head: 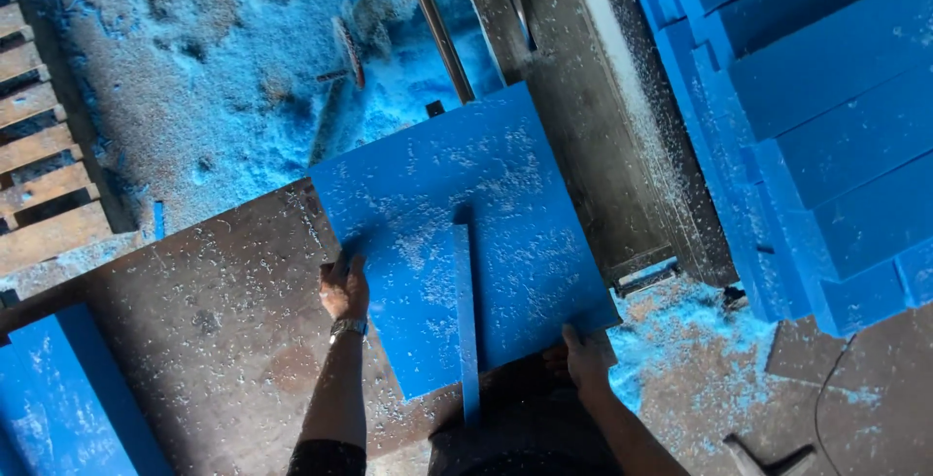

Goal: Cutting large blue foam sheets into smaller strips using a manual cutting machine on a production floor.

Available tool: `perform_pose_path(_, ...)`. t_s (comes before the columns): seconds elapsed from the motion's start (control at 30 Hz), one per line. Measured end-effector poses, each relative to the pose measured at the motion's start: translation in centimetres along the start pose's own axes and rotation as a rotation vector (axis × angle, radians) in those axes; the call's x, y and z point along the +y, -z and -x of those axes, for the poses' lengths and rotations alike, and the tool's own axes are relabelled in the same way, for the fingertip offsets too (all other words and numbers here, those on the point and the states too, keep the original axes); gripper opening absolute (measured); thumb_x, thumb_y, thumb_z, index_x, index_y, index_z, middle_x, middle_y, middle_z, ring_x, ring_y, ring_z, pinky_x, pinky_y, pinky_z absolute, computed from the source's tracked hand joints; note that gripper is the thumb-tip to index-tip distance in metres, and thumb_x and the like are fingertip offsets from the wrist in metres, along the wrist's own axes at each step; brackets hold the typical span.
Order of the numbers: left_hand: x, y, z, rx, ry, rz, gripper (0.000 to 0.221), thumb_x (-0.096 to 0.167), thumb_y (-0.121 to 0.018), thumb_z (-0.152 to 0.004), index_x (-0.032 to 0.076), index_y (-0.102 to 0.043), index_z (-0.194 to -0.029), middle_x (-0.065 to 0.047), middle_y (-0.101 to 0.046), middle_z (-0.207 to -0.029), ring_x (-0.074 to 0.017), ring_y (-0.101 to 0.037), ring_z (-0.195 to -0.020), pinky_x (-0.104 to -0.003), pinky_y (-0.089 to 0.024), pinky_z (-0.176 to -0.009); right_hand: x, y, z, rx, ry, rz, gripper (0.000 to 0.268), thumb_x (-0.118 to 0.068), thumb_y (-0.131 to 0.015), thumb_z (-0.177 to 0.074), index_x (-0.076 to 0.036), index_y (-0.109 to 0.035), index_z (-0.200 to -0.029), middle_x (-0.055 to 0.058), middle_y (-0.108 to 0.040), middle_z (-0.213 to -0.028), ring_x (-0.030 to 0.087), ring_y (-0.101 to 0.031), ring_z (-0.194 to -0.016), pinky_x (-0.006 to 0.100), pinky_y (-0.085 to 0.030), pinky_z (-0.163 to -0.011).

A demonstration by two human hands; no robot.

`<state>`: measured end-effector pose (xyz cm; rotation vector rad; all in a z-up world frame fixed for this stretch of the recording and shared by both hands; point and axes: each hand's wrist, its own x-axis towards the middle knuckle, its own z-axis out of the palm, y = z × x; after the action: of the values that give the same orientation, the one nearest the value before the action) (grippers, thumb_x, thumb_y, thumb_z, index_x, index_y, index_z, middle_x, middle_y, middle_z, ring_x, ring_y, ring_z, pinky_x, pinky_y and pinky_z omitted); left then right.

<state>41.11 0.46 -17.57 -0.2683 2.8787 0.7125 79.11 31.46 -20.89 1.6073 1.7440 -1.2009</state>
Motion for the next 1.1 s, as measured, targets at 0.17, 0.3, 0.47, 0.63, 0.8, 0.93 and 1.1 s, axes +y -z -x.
perform_pose_path(0.17, 5.0, -2.1, 1.6, -0.072, -0.025, 0.079, 0.052, 0.048, -0.063, -0.088, 0.018, -0.073, -0.131, -0.016, -0.064, -0.106, -0.0397, -0.063, -0.088, -0.05, -0.051, -0.078, -0.6, 4.8, -1.1, 0.11, -0.015, 0.021, 0.08, -0.069, -0.045, -0.097, 0.006, -0.072, -0.087, 0.025, -0.071, -0.088, 0.043, -0.063, -0.081, 0.052, -0.048, -0.083)
perform_pose_path(0.3, 8.4, -4.3, 2.5, -0.125, -0.056, 0.081, 0.056, 0.053, -0.063, -0.089, 0.027, -0.068, -0.138, -0.014, -0.061, -0.107, -0.0351, -0.061, -0.088, -0.047, -0.051, -0.077, -0.9, 8.4, -2.7, 0.15, -0.028, 0.034, 0.074, -0.064, -0.046, -0.101, 0.004, -0.076, -0.1, 0.024, -0.075, -0.094, 0.042, -0.068, -0.087, 0.051, -0.051, -0.086)
perform_pose_path(0.47, 11.3, -6.8, 3.0, -0.103, -0.009, 0.124, 0.062, 0.057, -0.065, -0.086, 0.024, -0.067, -0.139, -0.013, -0.056, -0.112, -0.0329, -0.059, -0.091, -0.046, -0.05, -0.077, -7.8, 13.9, 0.8, 0.077, -0.093, -0.257, 0.056, -0.043, -0.057, -0.108, 0.009, -0.075, -0.099, 0.015, -0.073, -0.071, 0.026, -0.067, -0.051, 0.04, -0.055, -0.062)
perform_pose_path(0.63, 14.5, -5.6, 3.6, -0.125, 0.101, 0.262, 0.062, 0.051, -0.069, -0.082, 0.017, -0.067, -0.134, -0.012, -0.056, -0.114, -0.034, -0.059, -0.097, -0.048, -0.05, -0.083, -9.5, 15.8, -0.1, 0.056, -0.052, -0.249, 0.055, -0.043, -0.056, -0.108, 0.008, -0.074, -0.098, 0.014, -0.076, -0.074, 0.023, -0.067, -0.052, 0.036, -0.055, -0.06)
perform_pose_path(0.8, 15.7, -6.5, 2.8, -0.062, 0.043, 0.218, 0.056, 0.054, -0.064, -0.083, 0.023, -0.072, -0.129, -0.013, -0.055, -0.11, -0.0345, -0.058, -0.094, -0.047, -0.048, -0.079, -10.8, 16.6, 0.3, -0.028, -0.036, -0.466, 0.045, -0.031, -0.057, -0.11, 0.01, -0.068, -0.094, 0.017, -0.074, -0.071, 0.023, -0.062, -0.054, 0.037, -0.052, -0.057)
perform_pose_path(0.93, 15.8, -6.5, 2.9, -0.057, 0.049, 0.195, 0.057, 0.052, -0.063, -0.084, 0.021, -0.07, -0.131, -0.015, -0.055, -0.112, -0.0364, -0.058, -0.094, -0.049, -0.049, -0.08, -9.9, 16.2, -0.9, -0.031, -0.037, -0.386, 0.048, -0.032, -0.055, -0.11, 0.009, -0.072, -0.091, 0.015, -0.075, -0.068, 0.024, -0.068, -0.051, 0.033, -0.053, -0.053)
perform_pose_path(1.1, 16.4, -6.2, 2.4, -0.067, 0.075, 0.224, 0.055, 0.054, -0.063, -0.084, 0.023, -0.071, -0.128, -0.013, -0.052, -0.11, -0.0348, -0.056, -0.095, -0.047, -0.048, -0.081, -11.0, 16.4, -0.3, -0.049, -0.036, -0.448, 0.046, -0.028, -0.058, -0.109, 0.01, -0.073, -0.086, 0.016, -0.074, -0.069, 0.025, -0.069, -0.054, 0.035, -0.054, -0.054)
